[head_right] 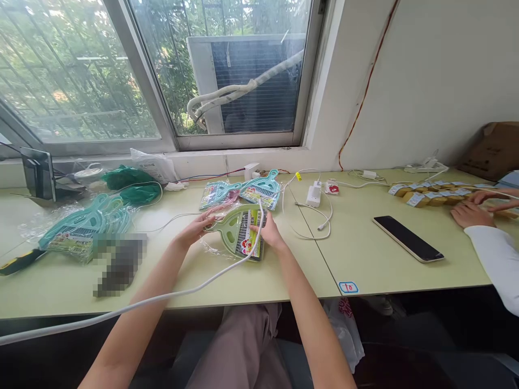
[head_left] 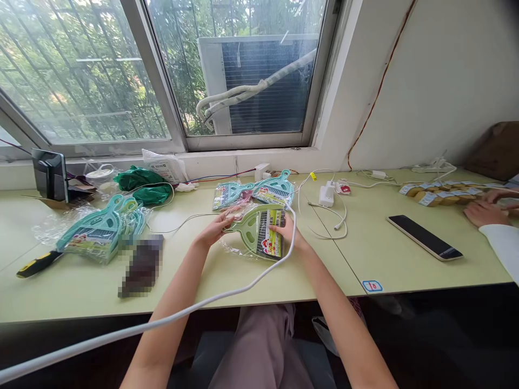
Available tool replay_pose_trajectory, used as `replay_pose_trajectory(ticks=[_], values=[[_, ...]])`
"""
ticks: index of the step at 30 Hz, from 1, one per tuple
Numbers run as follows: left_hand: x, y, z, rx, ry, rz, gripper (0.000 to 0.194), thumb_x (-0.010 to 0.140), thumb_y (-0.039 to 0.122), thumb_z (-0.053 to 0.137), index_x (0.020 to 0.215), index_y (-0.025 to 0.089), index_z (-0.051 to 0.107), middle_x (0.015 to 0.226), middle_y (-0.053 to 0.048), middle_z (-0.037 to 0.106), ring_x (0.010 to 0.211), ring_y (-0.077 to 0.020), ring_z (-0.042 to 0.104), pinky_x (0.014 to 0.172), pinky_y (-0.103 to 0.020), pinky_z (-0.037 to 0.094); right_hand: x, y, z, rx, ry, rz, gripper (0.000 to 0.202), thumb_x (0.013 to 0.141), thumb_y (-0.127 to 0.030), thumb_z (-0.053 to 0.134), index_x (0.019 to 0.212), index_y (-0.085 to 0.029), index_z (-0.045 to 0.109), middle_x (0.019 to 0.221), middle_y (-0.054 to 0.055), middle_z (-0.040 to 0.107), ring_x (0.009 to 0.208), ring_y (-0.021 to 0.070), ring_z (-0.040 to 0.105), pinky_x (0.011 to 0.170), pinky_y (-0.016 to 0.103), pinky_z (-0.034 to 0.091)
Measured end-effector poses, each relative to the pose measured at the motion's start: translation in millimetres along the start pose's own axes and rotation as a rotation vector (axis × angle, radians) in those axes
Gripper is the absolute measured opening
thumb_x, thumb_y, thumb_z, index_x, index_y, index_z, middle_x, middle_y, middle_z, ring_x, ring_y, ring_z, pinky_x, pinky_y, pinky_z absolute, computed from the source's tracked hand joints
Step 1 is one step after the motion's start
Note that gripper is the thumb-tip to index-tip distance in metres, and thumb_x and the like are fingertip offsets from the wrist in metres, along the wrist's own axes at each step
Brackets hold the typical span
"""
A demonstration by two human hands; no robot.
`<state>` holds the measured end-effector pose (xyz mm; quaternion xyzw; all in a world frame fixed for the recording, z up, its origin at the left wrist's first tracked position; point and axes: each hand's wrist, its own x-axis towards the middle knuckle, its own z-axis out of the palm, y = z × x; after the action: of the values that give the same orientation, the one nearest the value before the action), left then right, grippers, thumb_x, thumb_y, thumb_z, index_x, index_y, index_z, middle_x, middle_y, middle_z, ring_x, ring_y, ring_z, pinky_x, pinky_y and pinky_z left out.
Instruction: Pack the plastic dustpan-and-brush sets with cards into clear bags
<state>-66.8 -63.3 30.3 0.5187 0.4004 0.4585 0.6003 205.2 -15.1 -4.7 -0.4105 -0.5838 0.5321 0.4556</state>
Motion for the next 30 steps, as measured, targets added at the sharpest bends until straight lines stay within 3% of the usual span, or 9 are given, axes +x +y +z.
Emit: replay_pose_trajectory(ticks=[4, 7, 9, 12, 15, 19, 24, 30], values=[[0, -1, -1.1, -0.036, 0.022, 0.008, 0.064, 0.076, 0.038, 0.074, 0.135, 0.025, 0.052, 0.112, -0.009, 0.069, 0.101, -0.0235, 0.064, 0.080, -0.030, 0.049, 0, 1, -2, -0.060, 0.076, -0.071, 0.092, 0.062, -0.032, 0.078, 0.140, -0.032, 0.030, 0.129, 0.009, 0.056, 0.102, 0.0265, 0.065, 0.088, 0.044, 0.054], [1, -4, -2.6, -0.063, 0.049, -0.001, 0.066, 0.075, 0.039, 0.074, 0.135, 0.023, 0.052, 0.109, -0.009, 0.071, 0.096, -0.0233, 0.066, 0.077, -0.030, 0.050, -3, -3, -1, -0.046, 0.094, -0.104, 0.084, 0.065, -0.036, 0.074, 0.137, -0.034, 0.031, 0.129, 0.009, 0.053, 0.088, 0.0231, 0.068, 0.076, 0.041, 0.058], [2, -6, -3.2, -0.072, 0.056, 0.008, 0.065, 0.077, 0.039, 0.073, 0.136, 0.022, 0.051, 0.112, -0.009, 0.069, 0.096, -0.0227, 0.066, 0.077, -0.029, 0.051, -6, -8, 0, -0.073, 0.087, -0.146, 0.063, 0.068, -0.037, 0.072, 0.124, -0.032, 0.046, 0.124, 0.008, 0.054, 0.087, 0.0223, 0.066, 0.075, 0.041, 0.057], [3, -6, -2.7, -0.079, 0.036, 0.049, 0.062, 0.081, 0.038, 0.069, 0.138, 0.023, 0.048, 0.122, -0.010, 0.065, 0.102, -0.0218, 0.064, 0.081, -0.028, 0.050, -9, -16, 3, -0.219, 0.127, -0.241, 0.025, 0.069, -0.038, 0.072, 0.088, -0.024, 0.064, 0.117, 0.008, 0.055, 0.105, 0.0259, 0.059, 0.089, 0.044, 0.051], [3, -3, -0.2, -0.075, 0.018, 0.088, 0.058, 0.084, 0.037, 0.066, 0.138, 0.023, 0.049, 0.123, -0.010, 0.064, 0.105, -0.0208, 0.063, 0.081, -0.026, 0.049, -12, -22, 5, -0.281, 0.160, -0.292, 0.020, 0.070, -0.041, 0.072, 0.072, -0.022, 0.067, 0.117, 0.010, 0.054, 0.119, 0.0285, 0.049, 0.096, 0.042, 0.046], [4, -1, 2.5, -0.070, 0.054, 0.107, 0.054, 0.083, 0.038, 0.067, 0.134, 0.024, 0.054, 0.119, -0.007, 0.067, 0.097, -0.0174, 0.064, 0.074, -0.022, 0.048, -17, -26, 7, -0.279, 0.122, -0.294, 0.025, 0.075, -0.047, 0.066, 0.081, -0.023, 0.070, 0.124, 0.011, 0.050, 0.128, 0.0307, 0.041, 0.097, 0.040, 0.046], [6, -2, 1.4, -0.091, 0.138, 0.132, 0.057, 0.081, 0.038, 0.069, 0.134, 0.024, 0.054, 0.123, -0.007, 0.065, 0.098, -0.0174, 0.064, 0.072, -0.021, 0.048, -20, -29, 7, -0.224, 0.003, -0.254, 0.026, 0.082, -0.038, 0.057, 0.097, -0.024, 0.073, 0.132, 0.010, 0.045, 0.123, 0.0275, 0.046, 0.097, 0.038, 0.046], [7, -2, 0.3, -0.083, 0.149, 0.148, 0.058, 0.081, 0.039, 0.069, 0.134, 0.024, 0.053, 0.120, -0.009, 0.067, 0.094, -0.0179, 0.065, 0.073, -0.024, 0.049, -21, -31, 6, -0.206, -0.069, -0.208, 0.037, 0.076, -0.030, 0.063, 0.112, -0.027, 0.069, 0.132, 0.009, 0.048, 0.126, 0.0296, 0.044, 0.104, 0.043, 0.042]])
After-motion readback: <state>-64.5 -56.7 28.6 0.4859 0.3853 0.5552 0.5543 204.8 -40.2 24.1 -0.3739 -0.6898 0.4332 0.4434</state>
